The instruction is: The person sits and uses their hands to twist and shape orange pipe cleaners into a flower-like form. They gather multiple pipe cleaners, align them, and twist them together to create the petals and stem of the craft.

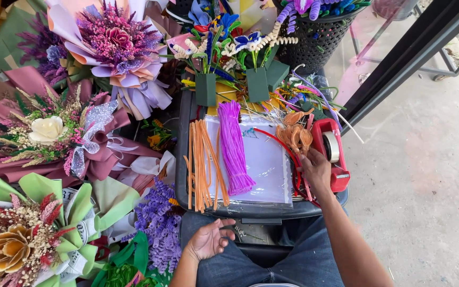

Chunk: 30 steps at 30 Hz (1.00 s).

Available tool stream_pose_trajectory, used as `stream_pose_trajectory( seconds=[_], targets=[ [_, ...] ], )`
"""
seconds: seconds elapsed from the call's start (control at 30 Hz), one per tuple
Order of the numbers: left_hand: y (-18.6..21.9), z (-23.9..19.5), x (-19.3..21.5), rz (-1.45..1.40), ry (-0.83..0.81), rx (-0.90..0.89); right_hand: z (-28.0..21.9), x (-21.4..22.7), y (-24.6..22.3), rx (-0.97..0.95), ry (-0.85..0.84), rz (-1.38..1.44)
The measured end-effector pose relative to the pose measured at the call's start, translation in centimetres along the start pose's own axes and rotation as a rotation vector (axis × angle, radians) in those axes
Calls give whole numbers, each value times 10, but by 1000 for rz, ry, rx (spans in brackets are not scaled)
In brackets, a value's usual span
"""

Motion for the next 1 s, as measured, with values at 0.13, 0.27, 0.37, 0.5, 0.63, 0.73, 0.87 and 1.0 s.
stream_pose_trajectory(
  seconds=[0.13, 0.27, 0.37, 0.5, 0.63, 0.73, 0.87, 1.0],
  targets=[
    [0, 2, 3, -20, 0, 44, -17, 6, 10, 83, 68, -80],
    [2, 8, 7, -54, 16, 84, -44, 19, 29, 282, 184, -191],
    [1, 10, 9, -84, 23, 102, -64, 21, 61, 339, 131, -203],
    [0, 12, 11, -43, 81, 122, -71, 21, 126, 278, 45, -335],
    [0, 17, 3, -48, 69, 133, -83, 19, 125, 503, 31, -319],
    [0, 19, -13, 32, -31, 149, -84, 17, 123, 608, 42, -313],
    [39, 24, -55, 689, 141, -124, -84, 16, 123, 616, 60, -316],
    [126, 11, -101, 1346, 845, -551, -88, 15, 121, 665, 71, -355]
  ],
)
Point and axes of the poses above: each hand's wrist, its own z-axis towards the middle knuckle, its own x-axis out of the back of the hand, y = z × x, the point moved 7 cm from there along z, towards the middle knuckle, and after that the axes turned 6 degrees about -x, right-handed, at the moved point
